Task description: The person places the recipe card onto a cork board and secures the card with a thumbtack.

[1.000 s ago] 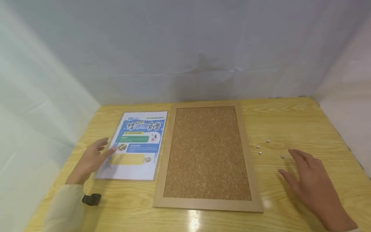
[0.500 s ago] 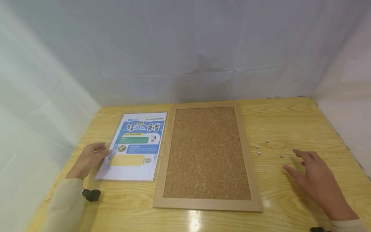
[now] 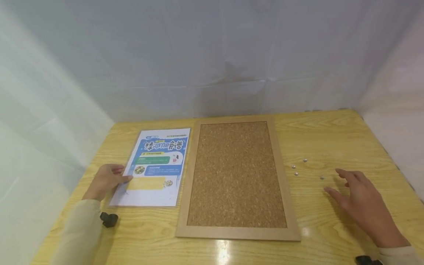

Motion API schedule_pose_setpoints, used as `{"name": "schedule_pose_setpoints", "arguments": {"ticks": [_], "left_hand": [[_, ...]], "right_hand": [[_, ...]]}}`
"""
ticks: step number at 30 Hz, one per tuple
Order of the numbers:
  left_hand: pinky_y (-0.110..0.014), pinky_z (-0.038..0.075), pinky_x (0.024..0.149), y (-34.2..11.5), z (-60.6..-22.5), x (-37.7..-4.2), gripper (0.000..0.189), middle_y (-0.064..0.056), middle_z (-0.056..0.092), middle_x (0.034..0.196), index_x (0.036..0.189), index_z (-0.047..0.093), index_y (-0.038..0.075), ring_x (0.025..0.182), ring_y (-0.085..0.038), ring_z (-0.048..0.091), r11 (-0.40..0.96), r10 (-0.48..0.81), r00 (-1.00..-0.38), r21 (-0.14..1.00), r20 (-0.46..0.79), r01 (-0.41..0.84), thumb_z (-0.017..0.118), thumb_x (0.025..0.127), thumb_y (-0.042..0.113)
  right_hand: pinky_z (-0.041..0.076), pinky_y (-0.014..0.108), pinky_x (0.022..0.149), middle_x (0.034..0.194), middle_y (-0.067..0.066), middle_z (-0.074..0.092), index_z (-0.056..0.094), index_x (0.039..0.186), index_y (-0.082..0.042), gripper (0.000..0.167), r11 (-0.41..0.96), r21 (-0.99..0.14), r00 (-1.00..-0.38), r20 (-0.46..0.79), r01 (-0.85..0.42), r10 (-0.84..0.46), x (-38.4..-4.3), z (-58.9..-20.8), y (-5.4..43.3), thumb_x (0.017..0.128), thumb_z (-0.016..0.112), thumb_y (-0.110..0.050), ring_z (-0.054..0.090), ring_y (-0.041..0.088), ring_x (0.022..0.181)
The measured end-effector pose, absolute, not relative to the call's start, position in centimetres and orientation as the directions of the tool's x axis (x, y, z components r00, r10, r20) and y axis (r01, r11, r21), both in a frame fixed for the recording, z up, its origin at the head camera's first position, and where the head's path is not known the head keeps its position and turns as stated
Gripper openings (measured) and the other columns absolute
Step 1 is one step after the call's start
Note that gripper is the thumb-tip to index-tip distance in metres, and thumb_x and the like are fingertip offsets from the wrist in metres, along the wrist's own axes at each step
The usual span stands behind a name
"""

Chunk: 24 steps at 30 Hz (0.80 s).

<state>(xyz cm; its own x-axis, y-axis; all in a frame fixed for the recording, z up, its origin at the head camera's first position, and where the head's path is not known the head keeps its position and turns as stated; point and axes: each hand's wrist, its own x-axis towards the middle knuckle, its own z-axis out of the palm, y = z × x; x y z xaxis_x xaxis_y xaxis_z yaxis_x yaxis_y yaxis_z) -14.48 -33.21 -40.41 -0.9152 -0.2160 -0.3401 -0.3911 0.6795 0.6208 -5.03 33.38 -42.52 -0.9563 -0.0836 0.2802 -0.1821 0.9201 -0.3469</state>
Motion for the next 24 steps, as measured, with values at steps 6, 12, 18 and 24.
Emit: {"name": "schedule_pose_setpoints", "arguments": {"ticks": [6, 12, 18, 24], "left_hand": [[-0.056, 0.045, 0.106, -33.1, -40.3, -14.6, 0.071, -0.038, 0.047, 0.136, 0.14, 0.041, -0.019, 0.124, -0.049, 0.051, 0.701, -0.259, -0.893, 0.565, -0.368, -0.436, 0.079, 0.089, 0.015], [-0.054, 0.049, 0.102, -33.2, -40.2, -14.7, 0.068, -0.037, 0.051, 0.131, 0.137, 0.044, -0.02, 0.116, -0.044, 0.056, 0.691, -0.263, -0.887, 0.567, -0.38, -0.448, 0.079, 0.089, 0.013], [-0.049, 0.052, 0.094, -33.2, -40.2, -15.2, 0.063, -0.032, 0.056, 0.124, 0.134, 0.048, -0.018, 0.106, -0.037, 0.059, 0.68, -0.267, -0.878, 0.568, -0.397, -0.464, 0.08, 0.088, 0.012], [-0.042, 0.053, 0.087, -33.2, -40.5, -15.3, 0.056, -0.028, 0.059, 0.118, 0.131, 0.052, -0.016, 0.101, -0.033, 0.06, 0.66, -0.256, -0.881, 0.594, -0.398, -0.46, 0.079, 0.089, 0.009]], "right_hand": [[0.05, 0.06, 0.061, 0.114, 0.037, 0.052, 0.052, 0.127, 0.019, 0.066, 0.918, -0.369, -0.975, 0.213, -0.145, -0.068, -5.7, -42.6, 33.5, 0.089, 0.08, -0.026, 0.058, 0.052, 0.088], [0.05, 0.059, 0.063, 0.115, 0.036, 0.052, 0.053, 0.128, 0.018, 0.066, 0.924, -0.355, -0.98, 0.182, -0.143, -0.082, -6.4, -42.7, 33.6, 0.09, 0.079, -0.03, 0.059, 0.051, 0.09], [0.052, 0.059, 0.06, 0.114, 0.038, 0.052, 0.055, 0.126, 0.017, 0.067, 0.925, -0.343, -0.978, 0.178, -0.161, -0.104, -7.0, -42.7, 33.7, 0.09, 0.079, -0.033, 0.06, 0.051, 0.088], [0.052, 0.06, 0.061, 0.118, 0.04, 0.051, 0.054, 0.128, 0.017, 0.067, 0.921, -0.357, -0.982, 0.153, -0.155, -0.106, -7.5, -42.5, 33.6, 0.09, 0.079, -0.033, 0.06, 0.052, 0.09]]}}
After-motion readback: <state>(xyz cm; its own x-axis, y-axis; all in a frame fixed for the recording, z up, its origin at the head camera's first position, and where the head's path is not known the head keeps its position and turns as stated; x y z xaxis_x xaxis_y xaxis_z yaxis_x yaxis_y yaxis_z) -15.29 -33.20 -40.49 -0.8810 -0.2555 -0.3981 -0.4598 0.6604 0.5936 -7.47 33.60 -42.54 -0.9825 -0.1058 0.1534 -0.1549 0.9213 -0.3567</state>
